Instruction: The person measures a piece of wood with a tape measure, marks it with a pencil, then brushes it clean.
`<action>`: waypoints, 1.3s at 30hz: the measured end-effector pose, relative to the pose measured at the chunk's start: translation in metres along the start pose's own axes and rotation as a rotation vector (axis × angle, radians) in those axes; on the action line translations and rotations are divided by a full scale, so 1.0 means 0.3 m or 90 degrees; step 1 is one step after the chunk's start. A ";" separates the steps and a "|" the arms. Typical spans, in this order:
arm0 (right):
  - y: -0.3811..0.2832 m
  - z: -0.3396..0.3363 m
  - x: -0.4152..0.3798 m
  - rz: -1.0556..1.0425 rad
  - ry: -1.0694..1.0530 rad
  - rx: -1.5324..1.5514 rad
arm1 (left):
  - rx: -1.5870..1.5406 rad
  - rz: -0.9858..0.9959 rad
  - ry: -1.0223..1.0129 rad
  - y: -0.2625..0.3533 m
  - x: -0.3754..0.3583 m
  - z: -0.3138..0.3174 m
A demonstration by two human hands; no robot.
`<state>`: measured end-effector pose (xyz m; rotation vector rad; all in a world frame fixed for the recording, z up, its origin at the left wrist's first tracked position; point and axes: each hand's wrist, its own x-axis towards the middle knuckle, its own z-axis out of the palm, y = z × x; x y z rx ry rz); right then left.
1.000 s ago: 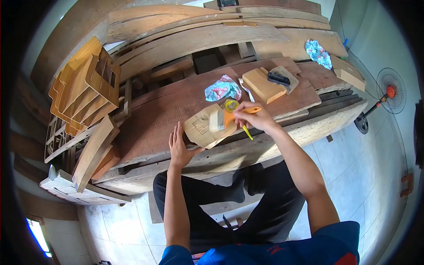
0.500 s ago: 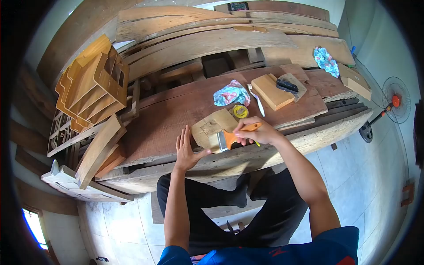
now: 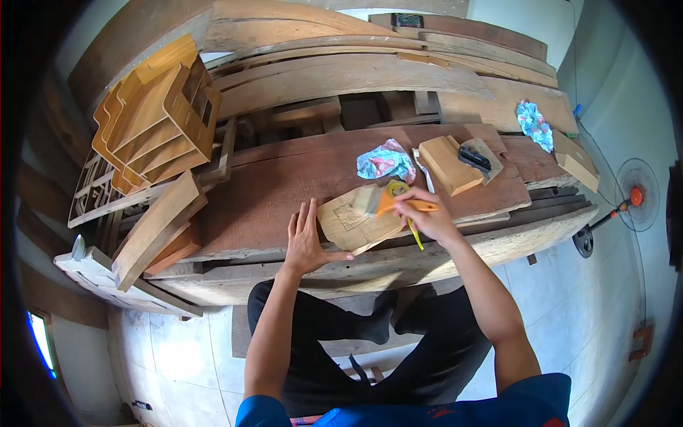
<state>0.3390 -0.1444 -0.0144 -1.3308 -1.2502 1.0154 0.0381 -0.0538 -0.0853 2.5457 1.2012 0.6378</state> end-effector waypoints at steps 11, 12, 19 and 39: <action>0.006 -0.058 0.000 0.035 -0.054 -0.003 | -0.016 -0.073 -0.083 0.001 0.025 -0.009; 0.015 -0.052 -0.008 0.034 -0.068 0.007 | -0.012 -0.072 -0.082 -0.002 0.037 -0.009; 0.015 -0.050 -0.039 0.021 -0.197 -0.014 | -0.033 -0.062 -0.097 -0.026 0.019 0.000; -0.041 0.023 -0.040 0.015 -0.082 -0.109 | -0.075 0.093 -0.030 -0.004 0.049 -0.216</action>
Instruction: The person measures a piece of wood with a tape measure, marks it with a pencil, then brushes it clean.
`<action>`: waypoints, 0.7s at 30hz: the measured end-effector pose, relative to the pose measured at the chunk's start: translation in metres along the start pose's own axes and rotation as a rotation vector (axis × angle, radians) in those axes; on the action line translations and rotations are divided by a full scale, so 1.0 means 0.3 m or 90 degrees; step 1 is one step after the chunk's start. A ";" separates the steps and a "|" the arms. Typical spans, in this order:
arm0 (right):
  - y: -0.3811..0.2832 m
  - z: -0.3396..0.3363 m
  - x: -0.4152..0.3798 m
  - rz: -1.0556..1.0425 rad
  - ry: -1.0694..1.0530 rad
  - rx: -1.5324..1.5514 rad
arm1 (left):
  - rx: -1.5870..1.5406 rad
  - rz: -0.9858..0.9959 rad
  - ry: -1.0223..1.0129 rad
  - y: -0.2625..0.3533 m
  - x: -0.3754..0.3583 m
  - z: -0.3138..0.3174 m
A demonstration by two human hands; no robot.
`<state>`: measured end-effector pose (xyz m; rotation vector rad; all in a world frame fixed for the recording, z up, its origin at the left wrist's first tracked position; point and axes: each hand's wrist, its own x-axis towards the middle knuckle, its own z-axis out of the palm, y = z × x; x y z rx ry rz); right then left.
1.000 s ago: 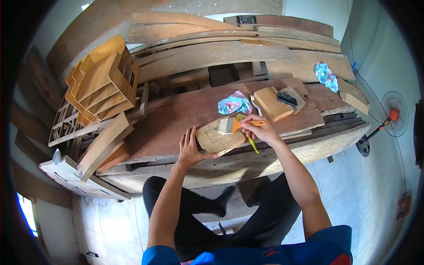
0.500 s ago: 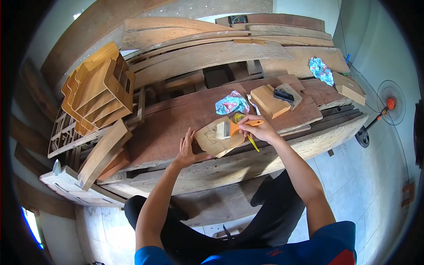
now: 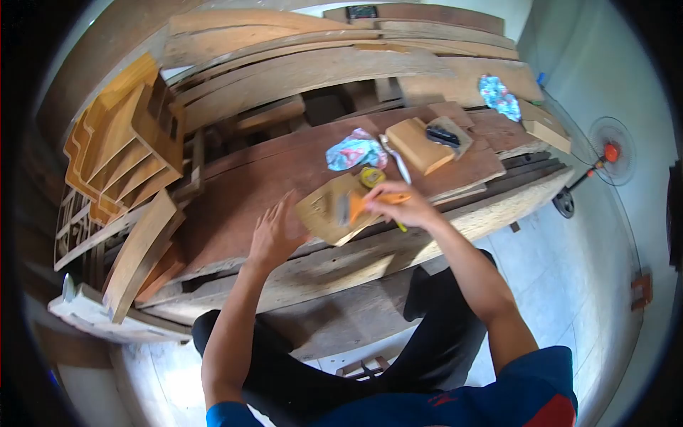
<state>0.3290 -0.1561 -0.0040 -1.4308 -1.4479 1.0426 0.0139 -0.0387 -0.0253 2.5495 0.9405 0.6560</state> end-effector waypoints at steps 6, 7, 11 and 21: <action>0.020 -0.081 0.024 0.005 -0.010 0.038 | 0.023 0.000 -0.029 -0.008 -0.029 0.023; 0.042 -0.083 0.033 0.002 0.036 0.042 | 0.017 0.003 -0.029 -0.022 -0.021 0.044; 0.018 -0.041 0.014 -0.008 -0.073 0.019 | 0.012 -0.009 -0.019 -0.022 -0.022 0.059; -0.027 0.036 -0.013 -0.015 -0.081 0.044 | 0.020 -0.021 -0.019 -0.035 -0.015 0.080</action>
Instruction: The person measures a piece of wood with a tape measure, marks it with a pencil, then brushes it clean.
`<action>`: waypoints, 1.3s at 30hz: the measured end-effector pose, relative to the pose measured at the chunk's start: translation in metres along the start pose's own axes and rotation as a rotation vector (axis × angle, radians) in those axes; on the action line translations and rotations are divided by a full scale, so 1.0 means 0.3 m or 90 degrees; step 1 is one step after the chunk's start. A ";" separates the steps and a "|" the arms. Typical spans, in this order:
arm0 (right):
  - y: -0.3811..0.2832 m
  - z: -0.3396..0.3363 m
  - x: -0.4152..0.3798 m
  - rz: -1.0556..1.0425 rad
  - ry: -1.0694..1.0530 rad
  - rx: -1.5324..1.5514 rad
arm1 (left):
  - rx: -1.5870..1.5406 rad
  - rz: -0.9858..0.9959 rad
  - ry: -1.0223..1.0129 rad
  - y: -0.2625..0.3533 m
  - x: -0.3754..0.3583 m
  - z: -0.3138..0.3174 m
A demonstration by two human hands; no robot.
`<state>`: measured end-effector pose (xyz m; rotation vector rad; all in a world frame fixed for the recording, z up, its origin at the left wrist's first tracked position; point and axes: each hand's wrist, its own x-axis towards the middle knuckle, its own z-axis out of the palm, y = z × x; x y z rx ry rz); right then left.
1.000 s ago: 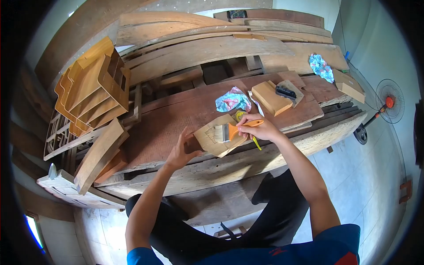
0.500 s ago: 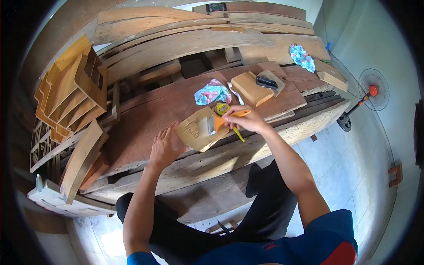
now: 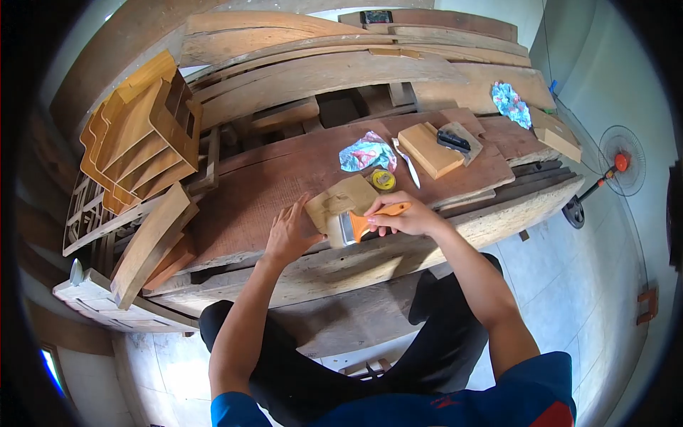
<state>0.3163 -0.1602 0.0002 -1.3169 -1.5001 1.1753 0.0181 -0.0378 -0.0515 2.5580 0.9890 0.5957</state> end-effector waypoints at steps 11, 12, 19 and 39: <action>-0.033 -0.024 0.001 0.066 0.065 -0.013 | -0.027 0.024 0.038 0.006 -0.011 0.005; -0.002 -0.049 0.012 -0.015 0.136 -0.035 | -0.020 0.020 0.033 0.010 -0.024 0.006; -0.020 0.048 0.014 -0.005 0.083 0.011 | -0.001 0.016 0.013 0.026 -0.016 -0.031; -0.007 -0.042 0.112 -0.030 0.159 -0.014 | -0.014 -0.040 -0.018 0.090 -0.025 -0.059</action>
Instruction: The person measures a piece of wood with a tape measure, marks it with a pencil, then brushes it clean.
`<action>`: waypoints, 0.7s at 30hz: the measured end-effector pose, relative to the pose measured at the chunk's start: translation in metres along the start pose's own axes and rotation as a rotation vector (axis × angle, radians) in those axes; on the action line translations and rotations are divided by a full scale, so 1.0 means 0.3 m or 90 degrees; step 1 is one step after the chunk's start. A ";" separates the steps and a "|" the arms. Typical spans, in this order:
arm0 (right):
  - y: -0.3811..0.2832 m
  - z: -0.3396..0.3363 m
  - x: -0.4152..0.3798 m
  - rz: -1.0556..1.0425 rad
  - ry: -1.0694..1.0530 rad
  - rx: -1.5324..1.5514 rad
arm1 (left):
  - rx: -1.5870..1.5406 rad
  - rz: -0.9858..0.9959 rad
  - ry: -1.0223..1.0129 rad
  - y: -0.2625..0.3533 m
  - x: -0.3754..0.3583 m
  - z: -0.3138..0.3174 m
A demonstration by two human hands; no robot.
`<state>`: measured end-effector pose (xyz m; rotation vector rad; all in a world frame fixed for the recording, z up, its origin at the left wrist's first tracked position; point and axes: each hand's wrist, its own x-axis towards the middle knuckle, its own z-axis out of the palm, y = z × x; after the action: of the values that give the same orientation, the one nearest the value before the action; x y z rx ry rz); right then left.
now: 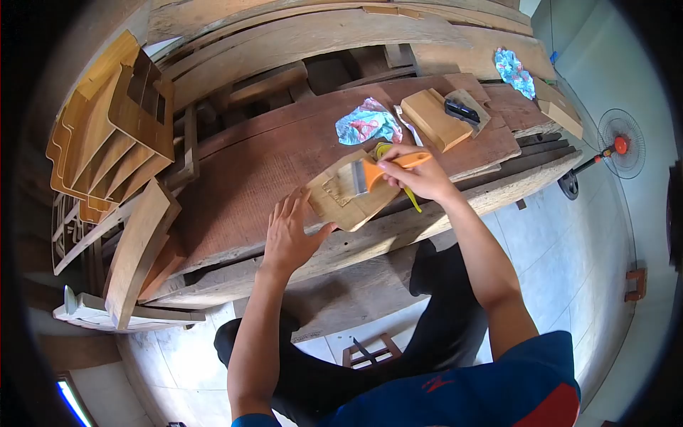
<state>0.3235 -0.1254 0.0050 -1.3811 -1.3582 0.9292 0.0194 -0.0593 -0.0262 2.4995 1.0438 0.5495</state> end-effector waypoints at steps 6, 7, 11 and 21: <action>0.002 0.029 -0.105 0.086 0.032 0.039 | 0.000 0.050 0.004 -0.040 -0.010 -0.005; -0.004 0.022 -0.111 0.126 -0.009 0.039 | 0.003 0.050 -0.002 -0.044 -0.012 -0.004; -0.030 -0.025 -0.014 0.178 -0.017 0.044 | -0.003 0.026 0.007 -0.030 0.001 0.004; 0.028 -0.087 0.058 0.041 0.030 0.056 | 0.017 0.014 -0.021 -0.096 0.030 0.026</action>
<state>0.3523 -0.1107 0.0053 -1.3785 -1.2303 0.9813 0.0121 -0.0353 -0.0447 2.5377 1.0190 0.5013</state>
